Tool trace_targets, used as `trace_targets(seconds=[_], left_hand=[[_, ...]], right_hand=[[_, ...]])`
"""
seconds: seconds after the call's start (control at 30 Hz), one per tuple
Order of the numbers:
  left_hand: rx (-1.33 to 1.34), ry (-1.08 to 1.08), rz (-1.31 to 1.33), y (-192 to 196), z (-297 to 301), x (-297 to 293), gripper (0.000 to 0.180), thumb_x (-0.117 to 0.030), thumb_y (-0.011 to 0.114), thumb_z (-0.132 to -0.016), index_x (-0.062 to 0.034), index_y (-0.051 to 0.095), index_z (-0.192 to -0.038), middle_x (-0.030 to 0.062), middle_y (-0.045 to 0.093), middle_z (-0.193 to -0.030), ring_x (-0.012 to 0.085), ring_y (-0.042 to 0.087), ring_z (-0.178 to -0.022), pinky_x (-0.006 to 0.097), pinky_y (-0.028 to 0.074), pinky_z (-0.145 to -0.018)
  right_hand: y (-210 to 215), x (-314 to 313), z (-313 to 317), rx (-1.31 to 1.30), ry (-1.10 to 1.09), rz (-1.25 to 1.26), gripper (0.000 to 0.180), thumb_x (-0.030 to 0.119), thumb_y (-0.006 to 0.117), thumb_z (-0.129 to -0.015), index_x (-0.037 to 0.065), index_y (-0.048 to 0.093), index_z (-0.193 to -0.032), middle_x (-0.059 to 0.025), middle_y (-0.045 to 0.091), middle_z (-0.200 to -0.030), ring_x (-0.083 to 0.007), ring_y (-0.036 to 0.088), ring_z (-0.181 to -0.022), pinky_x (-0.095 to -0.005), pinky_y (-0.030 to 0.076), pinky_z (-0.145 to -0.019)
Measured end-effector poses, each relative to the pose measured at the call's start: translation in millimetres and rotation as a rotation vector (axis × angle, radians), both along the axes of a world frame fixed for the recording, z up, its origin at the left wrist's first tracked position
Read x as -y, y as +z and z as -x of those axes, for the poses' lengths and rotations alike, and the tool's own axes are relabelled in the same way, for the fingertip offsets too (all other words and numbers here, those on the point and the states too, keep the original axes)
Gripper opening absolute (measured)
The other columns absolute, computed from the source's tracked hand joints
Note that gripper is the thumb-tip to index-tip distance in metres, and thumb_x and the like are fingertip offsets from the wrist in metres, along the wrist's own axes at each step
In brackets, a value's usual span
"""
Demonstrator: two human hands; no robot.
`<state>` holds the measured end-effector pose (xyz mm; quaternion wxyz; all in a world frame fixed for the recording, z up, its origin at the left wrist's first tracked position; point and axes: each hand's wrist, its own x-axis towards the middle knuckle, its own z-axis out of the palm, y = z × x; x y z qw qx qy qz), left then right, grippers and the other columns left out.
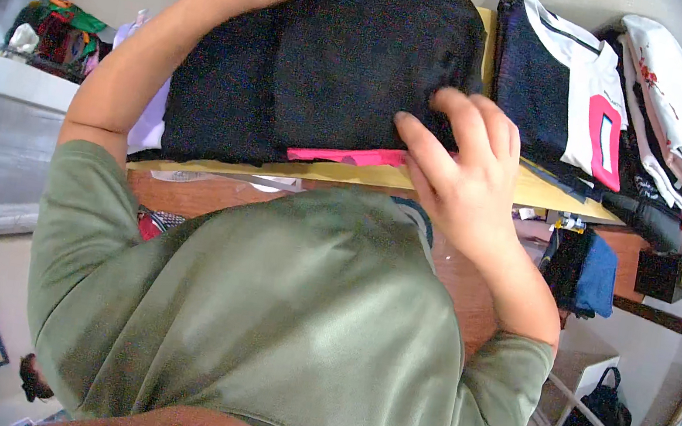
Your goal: The person organizes stacks of folded clothes on a table. The person picks up individual items including pants, shirts, and socks from various piles and rearranges them into neat stacks.
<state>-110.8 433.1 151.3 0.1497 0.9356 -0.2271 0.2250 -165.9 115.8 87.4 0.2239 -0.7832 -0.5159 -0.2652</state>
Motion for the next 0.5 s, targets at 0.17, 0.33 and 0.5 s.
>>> trace_targets(seconds=[0.17, 0.33, 0.5], left_hand=[[-0.174, -0.245, -0.484, -18.0, 37.4, 36.8, 0.08, -0.067, 0.064, -0.082, -0.0307, 0.043, -0.151, 0.0129, 0.028, -0.162, 0.042, 0.026, -0.148, 0.068, 0.02, -0.114], [-0.254, -0.26, -0.45, -12.0, 37.3, 37.4, 0.109, -0.073, 0.073, -0.063, -0.023, 0.039, -0.154, 0.0126, 0.024, -0.165, 0.0422, 0.02, -0.151, 0.07, 0.012, -0.114], [-0.125, -0.392, -0.079, 19.8, 11.3, 74.5, 0.086, -0.066, 0.057, -0.088, -0.0047, 0.042, -0.147, 0.0185, 0.045, -0.151, 0.0378, 0.043, -0.14, 0.055, 0.037, -0.112]], right_hand=[[2.5, 10.3, -9.0, -0.18, 0.145, 0.158, 0.021, 0.013, 0.074, -0.073, 0.01, 0.066, -0.091, -0.0067, 0.055, -0.078, -0.0276, 0.057, -0.078, -0.0404, 0.044, -0.069], [14.9, 66.2, -46.7, -0.216, -0.187, -0.036, 0.047, 0.01, 0.082, -0.065, 0.007, 0.066, -0.109, -0.0118, 0.065, -0.113, -0.0344, 0.061, -0.108, -0.0429, 0.049, -0.094], [-14.3, 113.2, -100.5, -0.205, -0.377, 0.441, 0.07, 0.019, 0.083, -0.07, 0.019, 0.059, -0.136, -0.0058, 0.051, -0.149, -0.0369, 0.042, -0.14, -0.0456, 0.035, -0.115]])
